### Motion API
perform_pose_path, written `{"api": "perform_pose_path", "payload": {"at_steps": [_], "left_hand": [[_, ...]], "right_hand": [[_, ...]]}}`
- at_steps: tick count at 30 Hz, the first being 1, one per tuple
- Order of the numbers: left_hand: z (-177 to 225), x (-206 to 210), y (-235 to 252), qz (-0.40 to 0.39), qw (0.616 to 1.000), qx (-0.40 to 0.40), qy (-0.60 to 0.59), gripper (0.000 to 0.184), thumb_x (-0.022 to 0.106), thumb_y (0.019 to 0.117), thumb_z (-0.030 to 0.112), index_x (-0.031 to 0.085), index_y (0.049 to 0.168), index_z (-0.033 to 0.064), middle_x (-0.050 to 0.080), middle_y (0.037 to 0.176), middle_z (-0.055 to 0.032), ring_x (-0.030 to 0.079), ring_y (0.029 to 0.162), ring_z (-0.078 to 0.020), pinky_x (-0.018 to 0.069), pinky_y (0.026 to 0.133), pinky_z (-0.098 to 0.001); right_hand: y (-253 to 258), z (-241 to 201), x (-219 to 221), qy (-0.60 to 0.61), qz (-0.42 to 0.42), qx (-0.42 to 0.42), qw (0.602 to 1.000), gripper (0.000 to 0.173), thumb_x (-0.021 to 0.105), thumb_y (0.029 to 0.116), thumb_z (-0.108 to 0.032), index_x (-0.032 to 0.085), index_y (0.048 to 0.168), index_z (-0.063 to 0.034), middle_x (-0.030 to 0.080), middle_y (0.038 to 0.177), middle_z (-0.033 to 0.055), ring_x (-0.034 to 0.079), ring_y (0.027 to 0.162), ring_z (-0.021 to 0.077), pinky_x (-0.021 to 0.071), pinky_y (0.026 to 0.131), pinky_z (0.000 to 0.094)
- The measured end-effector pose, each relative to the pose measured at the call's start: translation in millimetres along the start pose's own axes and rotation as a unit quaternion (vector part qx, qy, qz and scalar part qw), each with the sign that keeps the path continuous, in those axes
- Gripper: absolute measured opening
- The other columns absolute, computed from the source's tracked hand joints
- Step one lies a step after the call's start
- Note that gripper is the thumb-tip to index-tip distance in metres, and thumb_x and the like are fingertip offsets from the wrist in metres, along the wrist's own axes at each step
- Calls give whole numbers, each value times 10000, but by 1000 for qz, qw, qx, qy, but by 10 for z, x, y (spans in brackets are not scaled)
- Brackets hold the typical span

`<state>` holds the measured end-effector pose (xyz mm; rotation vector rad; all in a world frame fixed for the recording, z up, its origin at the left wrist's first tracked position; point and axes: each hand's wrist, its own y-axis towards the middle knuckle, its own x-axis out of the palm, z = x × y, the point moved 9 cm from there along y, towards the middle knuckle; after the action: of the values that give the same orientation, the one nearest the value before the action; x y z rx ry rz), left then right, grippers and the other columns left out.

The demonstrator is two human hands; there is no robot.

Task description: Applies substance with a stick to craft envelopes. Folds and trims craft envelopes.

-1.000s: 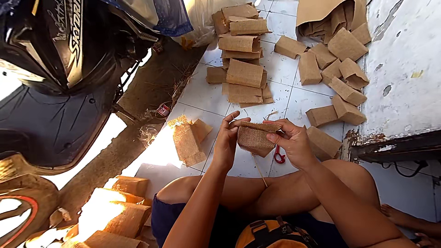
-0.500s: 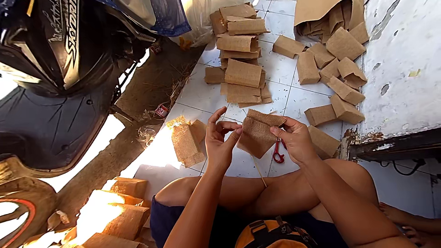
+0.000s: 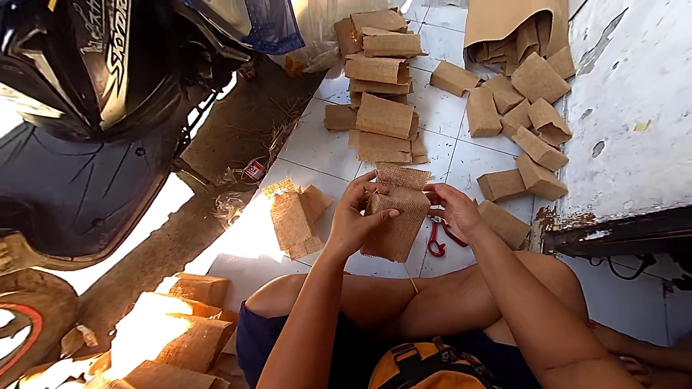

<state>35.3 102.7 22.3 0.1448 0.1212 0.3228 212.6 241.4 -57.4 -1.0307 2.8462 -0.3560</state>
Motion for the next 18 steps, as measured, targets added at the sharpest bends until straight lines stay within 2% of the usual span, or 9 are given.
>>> {"api": "perform_pose_path", "payload": {"at_steps": [1, 3, 5, 7, 9, 12, 14, 16, 18], "left_hand": [[-4, -50, 7, 15, 1000, -1, -7, 338, 808, 807, 41, 666, 1112, 77, 452, 1515, -75, 648, 1092, -125, 590, 850, -294], [19, -132, 7, 39, 999, -9, -28, 346, 800, 813, 9, 656, 1124, 62, 542, 1403, -65, 665, 1037, -114, 595, 847, -282], [21, -204, 10, 60, 997, -17, -45, 381, 800, 804, -14, 639, 1142, 61, 683, 1159, -57, 704, 923, -121, 610, 807, -289], [3, -259, 29, 68, 996, -15, -57, 389, 795, 805, -10, 635, 1156, 43, 723, 1041, -64, 719, 872, -131, 618, 798, -299], [28, -294, -12, 76, 995, -38, -54, 373, 783, 828, -6, 636, 1162, 68, 727, 1018, -53, 714, 829, -118, 611, 753, -278], [51, -361, -28, 93, 992, -64, -49, 351, 780, 853, 24, 639, 1169, 83, 717, 1063, -49, 714, 821, -123, 614, 742, -287], [13, -421, 13, 106, 991, -69, -54, 353, 796, 847, 43, 648, 1167, 59, 713, 1078, -67, 721, 848, -140, 624, 766, -310], [-19, -458, 33, 114, 989, -76, -50, 362, 814, 836, 64, 657, 1162, 53, 715, 1080, -74, 724, 867, -146, 625, 785, -319], [-23, -493, 41, 125, 988, -84, -35, 364, 829, 822, 64, 668, 1147, 55, 724, 1055, -79, 727, 852, -148, 625, 776, -326]], "right_hand": [[95, 150, -133, -151, 21, 28, 988, 326, 463, 1096, -244, 634, 1241, -8, 681, 1132, 132, 661, 1023, 230, 547, 905, 433], [215, 576, -300, -410, 5, 144, 901, 351, 655, 997, -189, 642, 1213, 87, 645, 1189, 307, 614, 1150, 449, 457, 999, 643], [173, 1011, -331, -540, -49, 275, 794, 577, 748, 905, -222, 557, 1319, 131, 550, 1359, 353, 519, 1307, 492, 394, 1066, 679], [119, 1233, -338, -577, -45, 325, 748, 845, 836, 800, -217, 413, 1453, 112, 438, 1475, 347, 463, 1362, 494, 415, 1069, 651], [108, 1306, -348, -585, -9, 324, 743, 967, 873, 737, -192, 351, 1510, 62, 408, 1504, 327, 456, 1363, 494, 453, 1030, 645], [83, 1321, -345, -592, 14, 316, 742, 975, 854, 740, -224, 325, 1525, 8, 502, 1433, 303, 501, 1333, 472, 460, 1011, 633], [82, 1340, -332, -592, -3, 305, 746, 1042, 864, 764, -236, 247, 1569, 4, 488, 1435, 324, 488, 1335, 491, 435, 1037, 644], [79, 1347, -350, -571, -5, 301, 764, 960, 835, 780, -181, 281, 1535, 30, 525, 1401, 315, 537, 1308, 460, 457, 1044, 611], [82, 1352, -391, -462, 19, 315, 829, 714, 767, 858, -147, 420, 1439, 82, 569, 1349, 314, 575, 1272, 419, 461, 1052, 577]]}}
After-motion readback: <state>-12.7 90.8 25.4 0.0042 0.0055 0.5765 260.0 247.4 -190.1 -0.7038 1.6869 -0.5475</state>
